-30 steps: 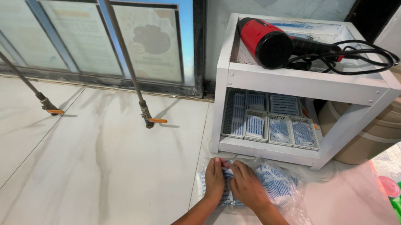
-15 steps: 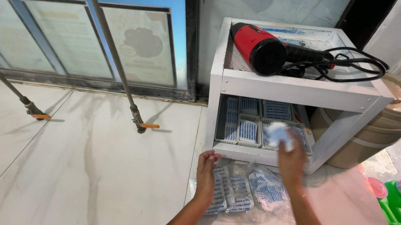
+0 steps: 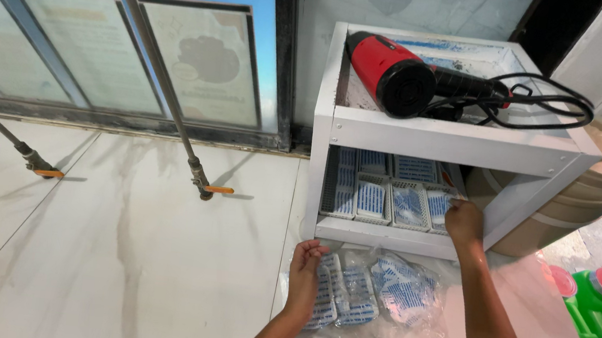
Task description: The person removes small blue-and-white packets from a plastic bag and places them into a white wire basket inside a small white cabinet. The person handles the packets one at a time, arranging them in rows within the basket.
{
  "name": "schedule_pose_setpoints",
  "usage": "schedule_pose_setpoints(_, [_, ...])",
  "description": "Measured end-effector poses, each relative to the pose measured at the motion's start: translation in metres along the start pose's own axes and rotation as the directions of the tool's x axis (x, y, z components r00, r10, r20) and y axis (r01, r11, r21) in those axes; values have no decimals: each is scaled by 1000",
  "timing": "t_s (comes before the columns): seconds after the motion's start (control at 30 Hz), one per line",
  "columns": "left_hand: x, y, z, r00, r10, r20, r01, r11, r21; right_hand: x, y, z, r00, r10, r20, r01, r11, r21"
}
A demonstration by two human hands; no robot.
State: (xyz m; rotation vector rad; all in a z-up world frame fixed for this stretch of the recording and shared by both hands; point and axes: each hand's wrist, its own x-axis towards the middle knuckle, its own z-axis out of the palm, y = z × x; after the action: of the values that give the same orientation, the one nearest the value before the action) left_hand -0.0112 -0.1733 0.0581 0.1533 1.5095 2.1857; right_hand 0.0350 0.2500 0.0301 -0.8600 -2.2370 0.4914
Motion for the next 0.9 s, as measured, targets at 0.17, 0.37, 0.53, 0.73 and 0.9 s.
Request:
schedule_pose_setpoints(0.17, [2, -1, -7, 999, 46, 3, -46, 999, -5, -13, -42, -20, 999, -31, 10, 33, 982, -186])
schedule_pose_setpoints(0.37, [7, -7, -16, 998, 53, -14, -54, 998, -43, -28, -78, -50, 984, -161, -82, 130, 945, -299])
schedule_pose_setpoints(0.53, [7, -12, -15, 997, 73, 14, -73, 997, -2, -36, -58, -32, 971, -175, -164, 148, 976, -162])
schedule_pose_setpoints(0.73, [0, -10, -13, 992, 103, 68, -110, 988, 107, -38, -36, -7, 972, -203, 121, 237, 844, -481])
schedule_pose_setpoints(0.9, [-10, 4, -3, 978, 168, 123, -194, 950, 246, -26, -30, -4, 947, -299, 118, 321, 899, -297])
